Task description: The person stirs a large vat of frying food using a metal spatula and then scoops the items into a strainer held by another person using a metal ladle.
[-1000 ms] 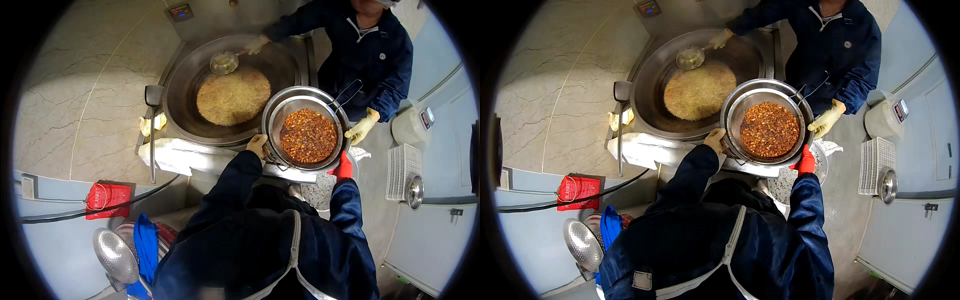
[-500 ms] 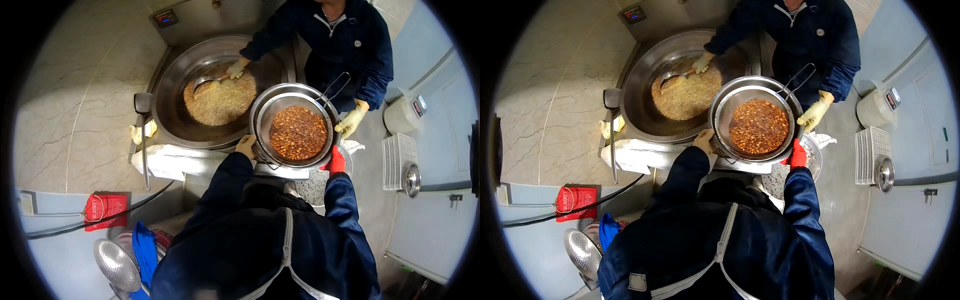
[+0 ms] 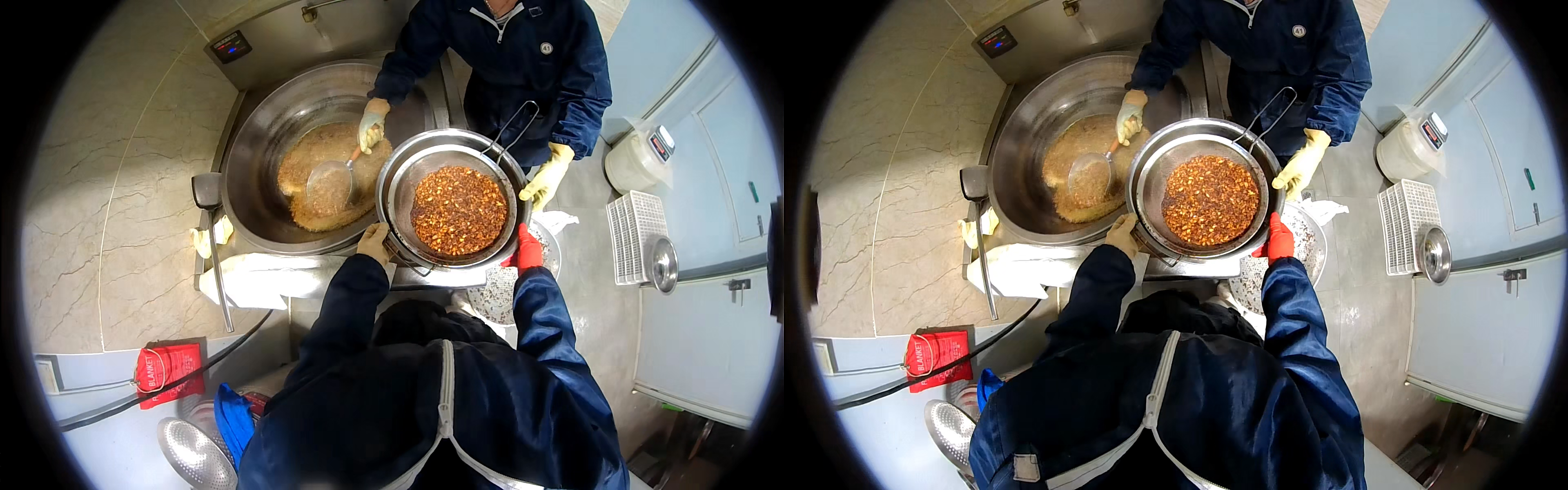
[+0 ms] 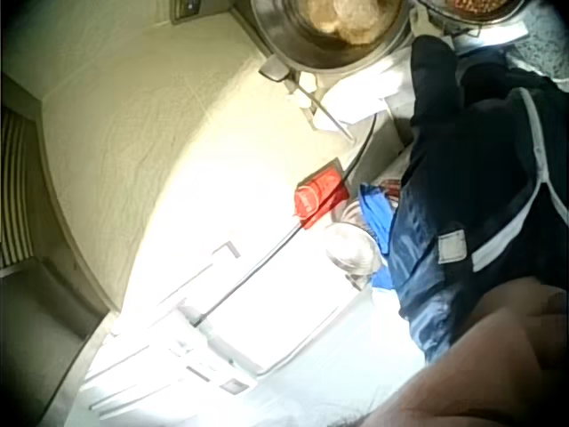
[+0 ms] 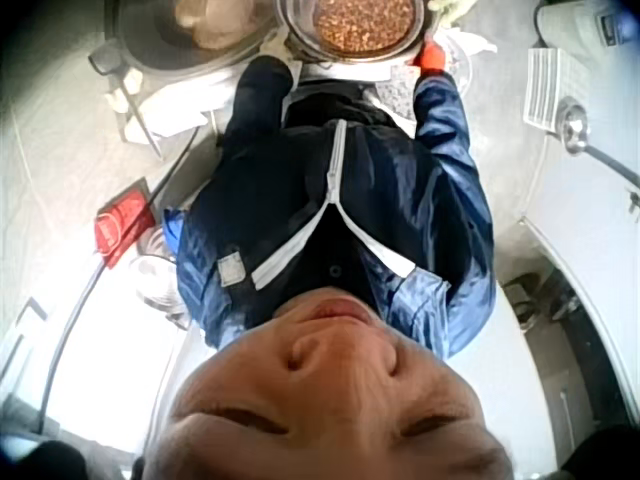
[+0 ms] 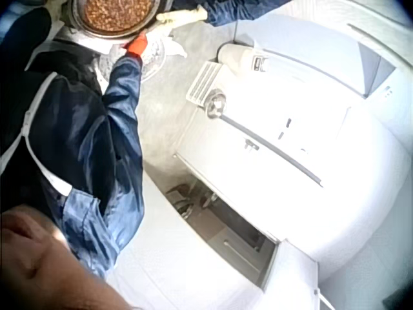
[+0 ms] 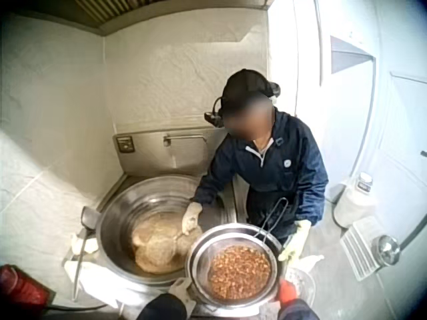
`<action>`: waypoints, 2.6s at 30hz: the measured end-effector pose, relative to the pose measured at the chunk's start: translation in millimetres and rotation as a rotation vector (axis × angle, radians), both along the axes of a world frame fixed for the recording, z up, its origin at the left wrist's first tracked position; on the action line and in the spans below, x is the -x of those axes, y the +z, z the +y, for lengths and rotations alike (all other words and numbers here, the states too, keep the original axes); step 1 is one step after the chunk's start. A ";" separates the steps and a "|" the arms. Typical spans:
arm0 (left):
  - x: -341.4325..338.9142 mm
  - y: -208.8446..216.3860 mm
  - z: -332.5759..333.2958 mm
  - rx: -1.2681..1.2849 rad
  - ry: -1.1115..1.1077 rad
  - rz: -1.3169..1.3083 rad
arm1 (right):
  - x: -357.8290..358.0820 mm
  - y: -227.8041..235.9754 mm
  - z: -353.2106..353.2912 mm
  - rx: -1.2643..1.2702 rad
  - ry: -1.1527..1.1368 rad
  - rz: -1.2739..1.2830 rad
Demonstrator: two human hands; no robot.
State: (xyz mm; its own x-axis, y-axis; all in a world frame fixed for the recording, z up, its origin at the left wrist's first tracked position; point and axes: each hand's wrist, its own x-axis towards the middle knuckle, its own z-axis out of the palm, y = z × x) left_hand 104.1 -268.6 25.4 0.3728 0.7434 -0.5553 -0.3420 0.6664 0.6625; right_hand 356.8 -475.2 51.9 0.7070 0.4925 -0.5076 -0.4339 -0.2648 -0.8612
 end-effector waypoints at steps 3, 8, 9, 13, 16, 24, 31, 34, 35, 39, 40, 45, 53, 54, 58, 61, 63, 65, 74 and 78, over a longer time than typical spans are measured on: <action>0.7 -0.7 -0.8 -0.017 -0.004 0.003 | -0.2 0.1 -0.2 -0.008 0.005 0.007; -0.4 2.9 -1.2 -0.007 0.014 -0.007 | -0.1 0.4 -1.3 -0.024 0.022 0.022; 0.2 8.1 -3.0 -0.014 0.012 -0.007 | 1.6 1.2 0.3 -0.022 0.007 0.015; 1.1 10.8 -2.3 -0.012 -0.028 0.000 | -1.2 -1.9 -1.1 -0.023 0.009 0.017; 1.1 11.0 -2.8 -0.001 -0.019 0.001 | -3.2 2.6 -1.6 0.016 0.042 0.014; -2.2 12.4 -5.2 0.001 0.038 0.021 | -0.2 7.1 -0.2 -0.003 0.017 0.037; -0.9 9.1 -2.9 0.016 0.027 0.032 | 0.9 9.8 0.2 0.015 0.039 0.019; 0.1 -1.4 2.4 0.036 0.027 0.039 | 3.6 13.1 0.9 -0.002 0.027 0.014; -0.5 -0.4 2.0 0.045 0.025 0.048 | 3.2 12.0 0.7 0.002 0.020 0.012; 3.4 -11.6 3.9 -0.038 -0.035 -0.006 | 3.8 13.4 1.5 0.007 0.016 0.015; 1.9 -6.7 2.0 -0.037 -0.023 0.002 | 3.5 13.6 0.9 0.006 0.012 0.011; 1.6 -3.1 -1.1 -0.065 -0.007 -0.022 | 1.7 9.5 0.2 0.004 0.029 0.018; -2.6 12.1 -3.9 0.002 0.046 0.041 | -2.1 1.9 -1.0 0.006 0.022 0.013; -2.2 10.7 -3.8 -0.008 0.038 0.044 | -1.0 3.1 -0.6 0.008 0.018 0.018; 1.3 4.4 -0.7 -0.045 0.005 0.045 | -2.8 2.8 -0.2 0.017 0.011 0.044; 2.0 11.4 -2.0 -0.066 -0.036 0.050 | -4.6 -2.7 -1.9 0.018 0.008 0.040; 1.3 12.4 -1.9 -0.069 -0.057 0.038 | -3.9 -3.7 -2.3 0.007 -0.001 0.023; 2.9 4.8 0.2 -0.068 -0.059 0.009 | -3.8 -4.6 -1.5 0.014 0.000 0.009; 3.8 5.5 -1.3 -0.092 -0.054 -0.009 | -1.1 7.4 -1.0 0.015 0.035 0.042; -0.7 14.8 -5.5 -0.071 -0.012 -0.049 | -2.8 3.2 -1.0 0.014 0.015 0.039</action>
State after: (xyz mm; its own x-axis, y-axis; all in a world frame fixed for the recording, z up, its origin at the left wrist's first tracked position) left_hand 104.8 -274.1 40.3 0.4073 0.7758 -0.4819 -0.3676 0.6223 0.6911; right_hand 359.6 -476.3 55.1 0.6789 0.4952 -0.5421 -0.4633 -0.2838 -0.8395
